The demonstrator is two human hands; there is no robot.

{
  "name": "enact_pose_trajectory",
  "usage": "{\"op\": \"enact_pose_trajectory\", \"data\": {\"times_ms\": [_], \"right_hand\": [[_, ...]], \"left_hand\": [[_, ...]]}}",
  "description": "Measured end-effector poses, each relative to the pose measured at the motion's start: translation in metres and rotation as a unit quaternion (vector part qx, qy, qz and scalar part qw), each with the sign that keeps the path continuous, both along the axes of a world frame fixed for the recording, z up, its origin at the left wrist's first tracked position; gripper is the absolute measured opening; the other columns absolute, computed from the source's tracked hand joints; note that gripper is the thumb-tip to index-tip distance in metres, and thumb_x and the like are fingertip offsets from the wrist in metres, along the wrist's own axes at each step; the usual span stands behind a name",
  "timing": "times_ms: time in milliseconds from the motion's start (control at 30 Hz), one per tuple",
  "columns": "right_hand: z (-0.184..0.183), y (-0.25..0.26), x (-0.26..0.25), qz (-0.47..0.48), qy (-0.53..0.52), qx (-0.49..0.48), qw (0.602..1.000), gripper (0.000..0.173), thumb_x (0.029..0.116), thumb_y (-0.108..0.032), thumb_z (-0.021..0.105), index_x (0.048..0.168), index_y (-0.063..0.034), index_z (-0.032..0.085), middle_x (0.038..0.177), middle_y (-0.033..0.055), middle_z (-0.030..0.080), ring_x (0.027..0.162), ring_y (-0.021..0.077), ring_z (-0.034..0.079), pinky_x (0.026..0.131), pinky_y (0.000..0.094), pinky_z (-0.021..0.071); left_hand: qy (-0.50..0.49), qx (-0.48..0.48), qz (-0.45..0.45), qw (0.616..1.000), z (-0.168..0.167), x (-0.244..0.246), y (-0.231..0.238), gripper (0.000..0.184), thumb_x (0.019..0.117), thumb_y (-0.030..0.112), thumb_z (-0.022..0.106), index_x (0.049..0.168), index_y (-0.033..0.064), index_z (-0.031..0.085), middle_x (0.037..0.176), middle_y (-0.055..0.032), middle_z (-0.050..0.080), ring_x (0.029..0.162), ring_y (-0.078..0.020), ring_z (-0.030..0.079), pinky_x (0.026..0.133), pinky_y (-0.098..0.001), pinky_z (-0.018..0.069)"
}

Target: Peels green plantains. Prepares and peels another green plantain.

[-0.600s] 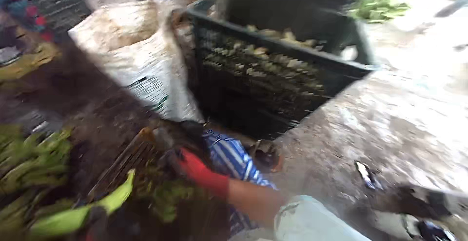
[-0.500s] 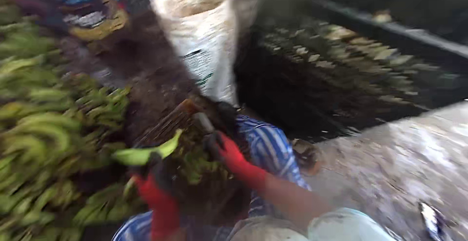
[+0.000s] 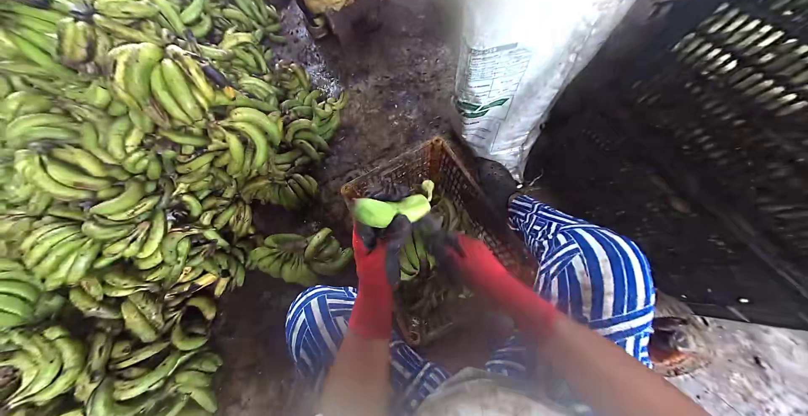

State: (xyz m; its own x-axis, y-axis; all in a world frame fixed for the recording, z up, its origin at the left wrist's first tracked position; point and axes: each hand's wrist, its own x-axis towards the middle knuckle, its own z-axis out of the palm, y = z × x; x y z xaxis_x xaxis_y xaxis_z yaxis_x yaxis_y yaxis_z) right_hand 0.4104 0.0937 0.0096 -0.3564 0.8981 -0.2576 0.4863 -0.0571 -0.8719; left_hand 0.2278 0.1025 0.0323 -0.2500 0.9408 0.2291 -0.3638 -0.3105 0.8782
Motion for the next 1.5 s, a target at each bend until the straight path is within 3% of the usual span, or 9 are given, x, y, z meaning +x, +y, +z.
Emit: {"op": "enact_pose_trajectory", "data": {"times_ms": [100, 200, 367, 633, 733, 867, 1100, 1300, 1500], "right_hand": [[0.006, 0.009, 0.014, 0.013, 0.05, -0.069, 0.996, 0.04, 0.1088, -0.029, 0.041, 0.132, -0.0017, 0.06, 0.104, 0.0143, 0.07, 0.089, 0.0213, 0.069, 0.082, 0.0428, 0.0583], [0.037, 0.056, 0.038, -0.013, 0.096, 0.147, 0.984, 0.048, 0.1064, -0.043, 0.039, 0.132, -0.0093, 0.062, 0.105, 0.0011, 0.07, 0.09, 0.0072, 0.067, 0.08, 0.0305, 0.0587], [0.048, 0.096, 0.046, 0.0, -0.074, 0.488, 0.87, 0.054, 0.099, -0.056, 0.047, 0.131, -0.0191, 0.069, 0.121, 0.02, 0.068, 0.111, 0.0421, 0.063, 0.093, 0.0675, 0.0432], [0.048, 0.129, 0.047, -0.164, -0.167, 0.456, 0.859, 0.048, 0.0987, -0.041, 0.054, 0.133, -0.0097, 0.066, 0.126, 0.0305, 0.062, 0.11, 0.0545, 0.059, 0.089, 0.0745, 0.0384], [0.045, 0.113, 0.039, -0.14, -0.138, 0.447, 0.873, 0.052, 0.0986, -0.047, 0.052, 0.135, -0.012, 0.066, 0.125, 0.0267, 0.063, 0.108, 0.0495, 0.061, 0.088, 0.0717, 0.0417], [0.026, 0.068, 0.019, -0.042, -0.051, 0.462, 0.884, 0.047, 0.0983, -0.058, 0.053, 0.126, -0.0249, 0.073, 0.114, 0.0146, 0.071, 0.104, 0.0349, 0.066, 0.091, 0.06, 0.0445], [0.036, 0.12, 0.043, -0.176, -0.164, 0.477, 0.846, 0.052, 0.0994, -0.053, 0.053, 0.134, -0.0171, 0.068, 0.123, 0.0241, 0.066, 0.109, 0.0465, 0.063, 0.093, 0.0677, 0.041], [0.027, 0.069, 0.019, -0.111, -0.102, 0.539, 0.828, 0.042, 0.0976, -0.051, 0.056, 0.11, -0.0157, 0.074, 0.113, 0.0204, 0.07, 0.101, 0.0402, 0.065, 0.088, 0.0614, 0.0423], [0.04, 0.112, 0.045, -0.084, -0.084, 0.52, 0.846, 0.049, 0.0985, -0.051, 0.055, 0.13, -0.018, 0.071, 0.119, 0.0199, 0.068, 0.107, 0.0398, 0.064, 0.09, 0.0638, 0.0413]], "left_hand": [[-0.211, -0.005, -0.18, 0.961, 0.006, -0.013, 0.021, 0.045, 0.0914, 0.037, 0.073, 0.13, 0.0183, 0.061, 0.12, -0.0083, 0.068, 0.108, -0.0246, 0.068, 0.093, -0.0448, 0.0579], [-0.239, -0.052, -0.221, 0.944, 0.02, -0.008, 0.042, 0.052, 0.0976, 0.057, 0.056, 0.131, 0.0177, 0.062, 0.102, -0.0062, 0.071, 0.078, -0.0194, 0.072, 0.066, -0.0375, 0.063], [-0.075, -0.107, -0.119, 0.984, 0.033, 0.003, 0.069, 0.042, 0.1088, 0.046, 0.035, 0.12, 0.016, 0.062, 0.088, -0.0011, 0.07, 0.074, -0.009, 0.069, 0.066, -0.0266, 0.0602], [-0.106, -0.157, -0.252, 0.949, 0.01, 0.019, 0.058, 0.045, 0.1003, 0.042, 0.055, 0.134, 0.0116, 0.052, 0.091, -0.0074, 0.07, 0.07, -0.0155, 0.07, 0.059, -0.0294, 0.0609], [-0.084, -0.161, -0.136, 0.974, 0.017, 0.011, 0.067, 0.045, 0.1021, 0.036, 0.051, 0.14, 0.0121, 0.047, 0.092, -0.0102, 0.07, 0.067, -0.0174, 0.07, 0.058, -0.0317, 0.0613], [-0.007, -0.087, 0.034, 0.996, 0.021, 0.011, 0.068, 0.045, 0.1049, 0.037, 0.049, 0.145, 0.0173, 0.046, 0.115, 0.0027, 0.067, 0.099, -0.0051, 0.066, 0.087, -0.0261, 0.057], [-0.024, -0.167, -0.237, 0.957, 0.009, 0.018, 0.064, 0.043, 0.1046, 0.033, 0.041, 0.143, 0.014, 0.048, 0.102, -0.0096, 0.069, 0.078, -0.0174, 0.07, 0.068, -0.0325, 0.0612], [-0.074, -0.046, 0.097, 0.991, 0.02, 0.036, 0.074, 0.025, 0.1082, 0.03, 0.044, 0.125, 0.0163, 0.058, 0.104, 0.0012, 0.068, 0.093, -0.0099, 0.068, 0.081, -0.0318, 0.059], [0.073, -0.082, -0.162, 0.981, 0.016, 0.022, 0.066, 0.032, 0.1033, 0.02, 0.045, 0.132, 0.0129, 0.056, 0.105, 0.004, 0.069, 0.093, -0.003, 0.067, 0.083, -0.0246, 0.0576]]}}
